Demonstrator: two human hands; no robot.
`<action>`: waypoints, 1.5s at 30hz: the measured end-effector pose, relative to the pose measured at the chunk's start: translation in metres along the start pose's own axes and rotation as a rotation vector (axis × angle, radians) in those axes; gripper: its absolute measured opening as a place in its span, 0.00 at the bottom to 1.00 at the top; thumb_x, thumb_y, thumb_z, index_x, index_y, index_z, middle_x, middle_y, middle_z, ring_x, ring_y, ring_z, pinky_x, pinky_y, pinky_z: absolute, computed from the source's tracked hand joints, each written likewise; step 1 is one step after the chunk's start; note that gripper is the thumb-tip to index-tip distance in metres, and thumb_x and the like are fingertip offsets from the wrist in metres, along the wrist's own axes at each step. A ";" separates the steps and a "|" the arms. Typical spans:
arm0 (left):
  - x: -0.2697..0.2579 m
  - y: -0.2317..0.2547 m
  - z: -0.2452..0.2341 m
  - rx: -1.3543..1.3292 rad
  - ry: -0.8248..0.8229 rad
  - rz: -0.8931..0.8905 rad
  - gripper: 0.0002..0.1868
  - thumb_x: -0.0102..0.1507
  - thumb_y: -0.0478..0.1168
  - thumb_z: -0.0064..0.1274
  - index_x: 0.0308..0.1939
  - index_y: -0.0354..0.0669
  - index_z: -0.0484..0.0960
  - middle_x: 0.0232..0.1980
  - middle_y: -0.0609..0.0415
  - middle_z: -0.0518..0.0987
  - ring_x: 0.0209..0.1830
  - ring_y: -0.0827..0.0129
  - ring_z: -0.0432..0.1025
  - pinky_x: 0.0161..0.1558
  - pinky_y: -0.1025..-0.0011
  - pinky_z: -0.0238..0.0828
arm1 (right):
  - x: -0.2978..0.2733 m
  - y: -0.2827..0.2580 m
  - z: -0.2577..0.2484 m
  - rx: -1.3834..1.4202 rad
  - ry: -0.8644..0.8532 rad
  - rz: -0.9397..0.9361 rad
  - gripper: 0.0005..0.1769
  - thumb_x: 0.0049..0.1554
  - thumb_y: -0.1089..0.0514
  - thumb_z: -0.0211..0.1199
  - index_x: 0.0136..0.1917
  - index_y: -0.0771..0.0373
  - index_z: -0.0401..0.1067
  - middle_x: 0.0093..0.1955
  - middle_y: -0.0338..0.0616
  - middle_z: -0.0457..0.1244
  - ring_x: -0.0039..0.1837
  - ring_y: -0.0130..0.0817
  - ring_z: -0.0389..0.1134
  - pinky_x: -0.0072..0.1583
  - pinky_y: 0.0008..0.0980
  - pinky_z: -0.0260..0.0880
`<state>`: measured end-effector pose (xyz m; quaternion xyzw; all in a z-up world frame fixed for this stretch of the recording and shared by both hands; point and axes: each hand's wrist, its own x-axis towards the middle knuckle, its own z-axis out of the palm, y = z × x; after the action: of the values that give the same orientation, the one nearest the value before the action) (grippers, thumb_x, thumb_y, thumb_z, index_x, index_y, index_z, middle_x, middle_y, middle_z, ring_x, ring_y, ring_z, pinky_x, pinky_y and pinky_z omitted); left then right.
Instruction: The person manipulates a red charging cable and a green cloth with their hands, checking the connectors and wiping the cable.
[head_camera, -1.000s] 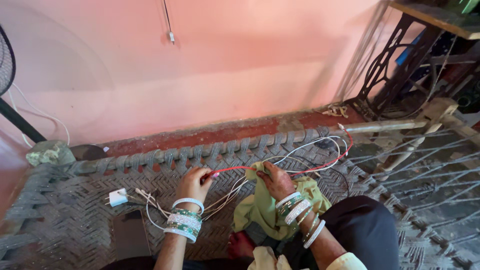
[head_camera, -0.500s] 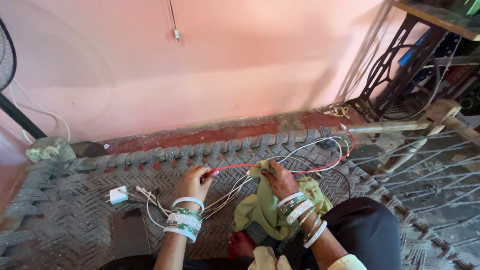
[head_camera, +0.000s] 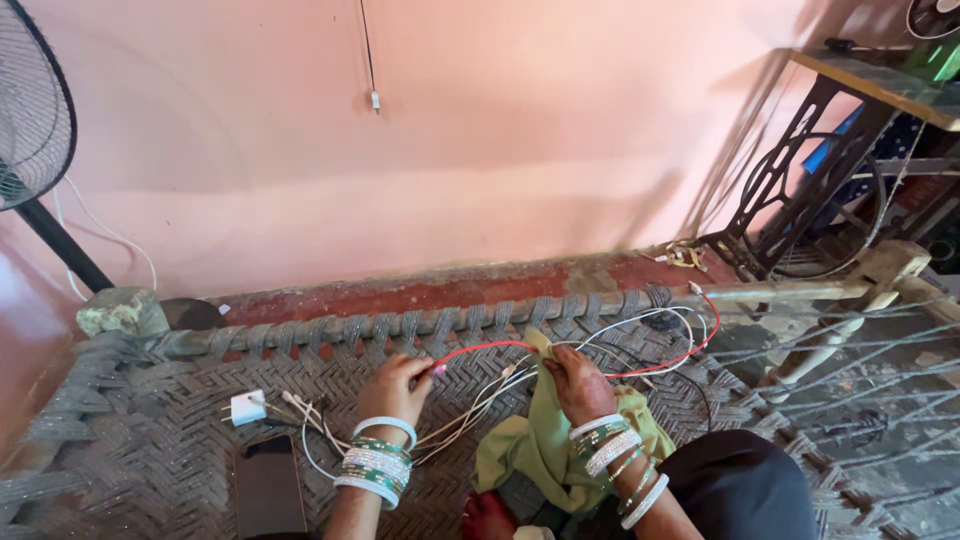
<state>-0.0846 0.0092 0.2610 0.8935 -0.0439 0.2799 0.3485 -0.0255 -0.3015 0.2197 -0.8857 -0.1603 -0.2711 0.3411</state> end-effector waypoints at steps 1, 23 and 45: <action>-0.003 0.002 0.001 0.014 0.006 0.019 0.10 0.55 0.42 0.64 0.41 0.53 0.89 0.39 0.54 0.82 0.38 0.54 0.77 0.39 0.59 0.74 | -0.001 -0.007 -0.001 0.011 0.009 -0.035 0.16 0.59 0.55 0.64 0.57 0.65 0.73 0.56 0.56 0.69 0.58 0.55 0.70 0.57 0.46 0.70; -0.018 0.034 0.022 0.083 -0.296 0.114 0.06 0.57 0.44 0.63 0.37 0.54 0.87 0.36 0.56 0.78 0.37 0.53 0.76 0.37 0.56 0.72 | -0.027 -0.056 0.025 0.070 -0.434 -0.206 0.14 0.61 0.52 0.63 0.49 0.67 0.72 0.49 0.58 0.68 0.55 0.57 0.69 0.56 0.47 0.69; -0.022 0.024 0.024 0.103 -0.372 0.063 0.09 0.59 0.49 0.61 0.37 0.51 0.86 0.39 0.55 0.80 0.41 0.53 0.76 0.40 0.55 0.73 | -0.028 -0.060 0.034 0.016 -0.375 -0.229 0.13 0.58 0.51 0.65 0.49 0.63 0.75 0.48 0.54 0.69 0.53 0.54 0.69 0.55 0.48 0.70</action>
<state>-0.0984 -0.0271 0.2485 0.9446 -0.1214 0.1227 0.2793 -0.0641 -0.2379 0.2133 -0.8939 -0.3228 -0.1372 0.2793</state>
